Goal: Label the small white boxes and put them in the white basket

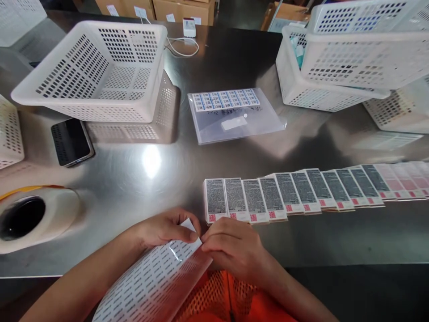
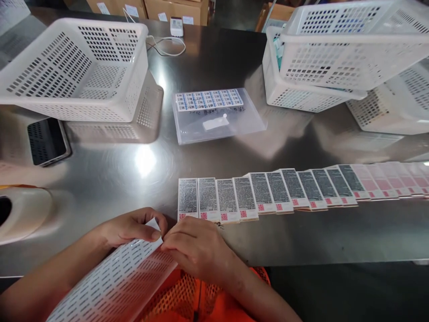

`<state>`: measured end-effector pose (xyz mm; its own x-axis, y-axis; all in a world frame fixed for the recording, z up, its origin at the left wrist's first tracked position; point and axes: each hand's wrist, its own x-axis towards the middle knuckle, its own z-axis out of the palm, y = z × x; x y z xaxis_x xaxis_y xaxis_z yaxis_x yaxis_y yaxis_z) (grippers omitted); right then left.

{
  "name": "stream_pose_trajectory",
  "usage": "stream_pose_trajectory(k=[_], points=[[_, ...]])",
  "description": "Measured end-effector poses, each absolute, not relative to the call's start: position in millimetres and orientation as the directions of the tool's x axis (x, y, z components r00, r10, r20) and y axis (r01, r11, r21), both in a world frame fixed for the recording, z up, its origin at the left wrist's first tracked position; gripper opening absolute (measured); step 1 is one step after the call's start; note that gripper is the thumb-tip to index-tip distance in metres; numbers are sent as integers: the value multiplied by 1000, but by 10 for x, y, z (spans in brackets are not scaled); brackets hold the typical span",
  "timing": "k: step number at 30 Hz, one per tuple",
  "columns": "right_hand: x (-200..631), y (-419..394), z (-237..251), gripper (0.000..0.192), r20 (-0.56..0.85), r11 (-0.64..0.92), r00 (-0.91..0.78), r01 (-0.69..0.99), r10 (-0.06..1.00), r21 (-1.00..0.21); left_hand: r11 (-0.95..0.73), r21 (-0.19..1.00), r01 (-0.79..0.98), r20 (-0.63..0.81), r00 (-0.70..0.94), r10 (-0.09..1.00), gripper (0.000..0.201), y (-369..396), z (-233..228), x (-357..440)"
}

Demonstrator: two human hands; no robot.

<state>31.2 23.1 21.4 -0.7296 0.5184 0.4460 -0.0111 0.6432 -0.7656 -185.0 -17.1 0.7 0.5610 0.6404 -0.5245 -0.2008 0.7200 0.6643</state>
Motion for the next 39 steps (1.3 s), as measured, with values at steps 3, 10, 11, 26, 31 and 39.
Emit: stream_pose_trajectory(k=[3, 10, 11, 26, 31, 39], points=[[336, 224, 220, 6, 402, 631, -745, 32, 532, -776, 719, 665, -201, -518, 569, 638, 20, -185, -3, -1849], [380, 208, 248, 15, 522, 770, -721, 26, 456, -638, 749, 629, -209, -553, 555, 621, 23, -221, 13, -1830], [380, 205, 255, 16, 533, 793, -725, 29, 436, -609, 750, 625, -215, -553, 557, 620, 23, -222, 18, -1825], [347, 127, 398, 28, 498, 909, -795, 153, 347, -389, 760, 613, -217, -588, 517, 622, 26, -241, 41, -1821], [373, 114, 373, 28, 532, 931, -792, 120, 299, -345, 792, 578, -197, -619, 526, 583, 29, -284, -8, -1804], [408, 102, 288, 29, 593, 915, -729, 115, 341, -386, 799, 556, -228, -606, 546, 578, 29, -247, 16, -1766]])
